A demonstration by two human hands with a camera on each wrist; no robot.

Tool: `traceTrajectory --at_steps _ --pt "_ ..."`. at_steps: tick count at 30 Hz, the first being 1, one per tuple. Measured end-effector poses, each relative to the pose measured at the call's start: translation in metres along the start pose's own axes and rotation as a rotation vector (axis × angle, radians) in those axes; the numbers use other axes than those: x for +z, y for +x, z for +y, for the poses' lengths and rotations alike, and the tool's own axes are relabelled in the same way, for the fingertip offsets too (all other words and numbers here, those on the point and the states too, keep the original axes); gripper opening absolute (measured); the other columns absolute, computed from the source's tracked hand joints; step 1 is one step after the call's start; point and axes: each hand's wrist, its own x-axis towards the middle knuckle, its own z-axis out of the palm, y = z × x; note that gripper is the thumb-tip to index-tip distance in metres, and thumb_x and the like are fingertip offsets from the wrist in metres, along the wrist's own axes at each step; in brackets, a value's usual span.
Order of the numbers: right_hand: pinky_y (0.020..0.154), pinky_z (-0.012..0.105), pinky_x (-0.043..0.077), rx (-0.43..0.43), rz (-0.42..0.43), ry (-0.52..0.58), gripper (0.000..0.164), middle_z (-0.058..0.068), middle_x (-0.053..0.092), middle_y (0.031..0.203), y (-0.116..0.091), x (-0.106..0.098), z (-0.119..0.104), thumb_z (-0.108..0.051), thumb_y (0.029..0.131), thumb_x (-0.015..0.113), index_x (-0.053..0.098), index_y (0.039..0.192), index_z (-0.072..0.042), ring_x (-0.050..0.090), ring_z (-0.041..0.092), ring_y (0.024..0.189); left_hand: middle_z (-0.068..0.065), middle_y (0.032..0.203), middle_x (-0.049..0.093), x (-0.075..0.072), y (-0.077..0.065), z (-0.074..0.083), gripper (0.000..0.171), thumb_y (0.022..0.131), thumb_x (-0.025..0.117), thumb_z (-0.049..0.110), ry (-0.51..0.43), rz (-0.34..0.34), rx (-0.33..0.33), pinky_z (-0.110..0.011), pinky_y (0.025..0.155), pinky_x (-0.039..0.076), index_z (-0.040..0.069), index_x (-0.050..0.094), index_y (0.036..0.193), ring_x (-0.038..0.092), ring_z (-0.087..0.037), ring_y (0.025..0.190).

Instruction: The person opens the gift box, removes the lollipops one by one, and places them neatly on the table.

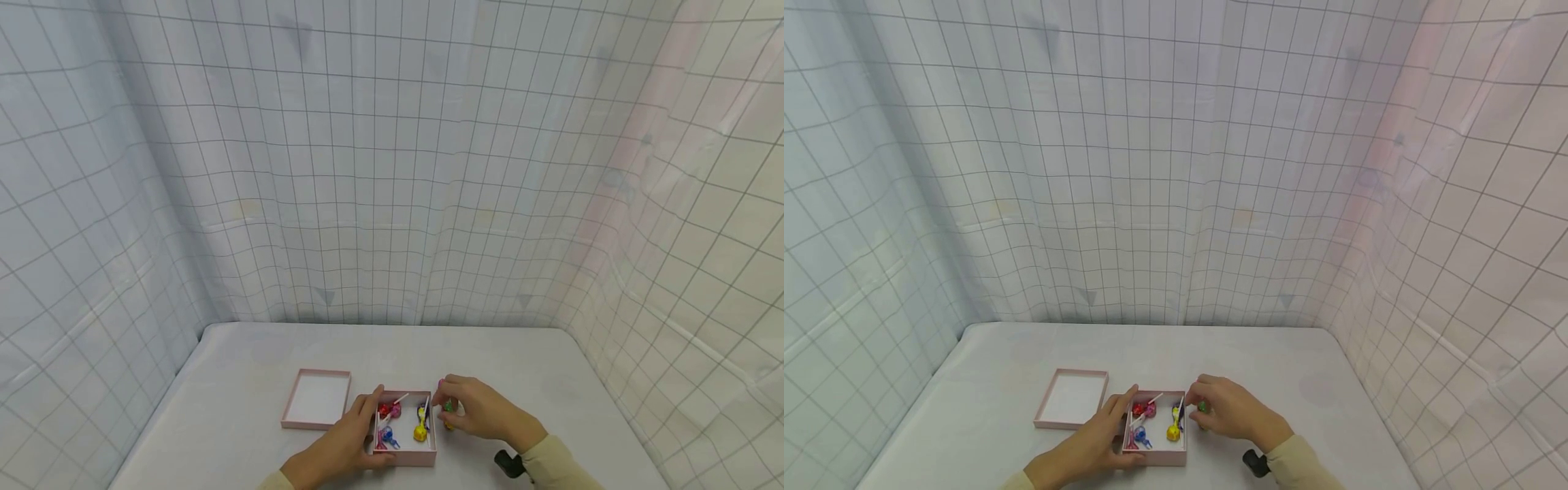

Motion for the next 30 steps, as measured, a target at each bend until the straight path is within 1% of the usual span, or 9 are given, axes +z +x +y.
traceTrajectory --at_steps 1,3,6,9,12,17,20,25,30 --pt "0.087 0.032 0.068 -0.001 0.002 -0.001 0.012 -0.001 0.079 0.116 0.001 -0.001 -0.002 -0.016 0.108 0.086 0.083 0.119 -0.015 0.074 0.012 0.098 -0.019 0.165 0.053 0.0 0.0 -0.001 0.131 0.092 0.098 0.06 -0.001 0.0 0.002 -0.063 0.122 0.059 0.01 0.021 0.186 0.065 -0.028 0.13" --pt "0.089 0.032 0.069 0.004 0.0 -0.007 0.013 -0.002 0.08 0.117 0.004 -0.002 -0.006 -0.017 0.108 0.086 0.083 0.121 -0.016 0.075 0.015 0.1 -0.019 0.164 0.053 0.0 0.0 -0.001 0.131 0.092 0.098 0.06 0.005 0.003 0.011 -0.062 0.122 0.059 0.01 0.021 0.186 0.064 -0.027 0.129" --pt "0.09 0.028 0.067 0.014 -0.012 -0.014 0.016 -0.002 0.08 0.119 0.008 -0.004 -0.012 -0.017 0.109 0.085 0.083 0.124 -0.016 0.075 0.015 0.101 -0.019 0.163 0.054 0.0 -0.001 -0.002 0.131 0.092 0.097 0.06 0.013 0.01 0.029 -0.062 0.121 0.06 0.009 0.022 0.185 0.065 -0.027 0.127" --pt "0.088 0.023 0.064 0.014 -0.022 -0.013 0.018 -0.002 0.08 0.12 0.012 -0.004 -0.016 -0.017 0.108 0.084 0.084 0.126 -0.015 0.074 0.014 0.1 -0.02 0.163 0.054 0.001 -0.001 -0.003 0.131 0.093 0.097 0.061 0.015 0.011 0.033 -0.061 0.121 0.06 0.008 0.021 0.185 0.065 -0.027 0.129" --pt "0.087 0.021 0.062 0.003 -0.03 -0.015 0.018 -0.001 0.08 0.121 0.016 -0.004 -0.02 -0.017 0.108 0.085 0.084 0.127 -0.015 0.073 0.013 0.097 -0.02 0.164 0.053 0.001 -0.001 -0.003 0.131 0.093 0.096 0.062 0.013 0.009 0.027 -0.061 0.121 0.06 0.008 0.021 0.185 0.066 -0.029 0.131" --pt "0.089 0.021 0.062 -0.017 -0.052 -0.041 0.019 -0.003 0.08 0.122 0.022 -0.001 -0.026 -0.017 0.108 0.085 0.083 0.127 -0.016 0.073 0.012 0.099 -0.022 0.168 0.052 0.001 0.0 -0.002 0.133 0.092 0.097 0.062 0.009 0.003 0.015 -0.062 0.121 0.059 0.009 0.02 0.185 0.067 -0.033 0.136" --pt "0.095 0.024 0.065 -0.007 -0.083 -0.04 0.022 -0.004 0.08 0.124 0.028 0.0 -0.03 -0.018 0.109 0.084 0.084 0.131 -0.016 0.075 0.01 0.105 -0.023 0.169 0.051 0.001 0.001 -0.002 0.133 0.091 0.098 0.062 0.004 0.001 0.013 -0.063 0.121 0.059 0.009 0.02 0.185 0.067 -0.035 0.138" --pt "0.107 0.03 0.066 -0.007 -0.141 -0.054 0.026 -0.002 0.082 0.128 0.037 0.002 -0.035 -0.023 0.109 0.085 0.084 0.135 -0.018 0.078 0.008 0.113 -0.022 0.167 0.052 0.001 -0.001 -0.003 0.132 0.093 0.097 0.061 0.002 0.009 0.031 -0.063 0.121 0.059 0.007 0.02 0.185 0.066 -0.032 0.135" --pt "0.103 0.026 0.065 -0.035 -0.169 -0.07 0.027 -0.001 0.082 0.126 0.042 0.005 -0.038 -0.024 0.108 0.086 0.085 0.134 -0.019 0.078 0.009 0.112 -0.022 0.168 0.052 0.0 -0.002 -0.004 0.131 0.094 0.096 0.06 0.007 0.011 0.054 -0.062 0.121 0.06 0.006 0.019 0.185 0.066 -0.031 0.135"
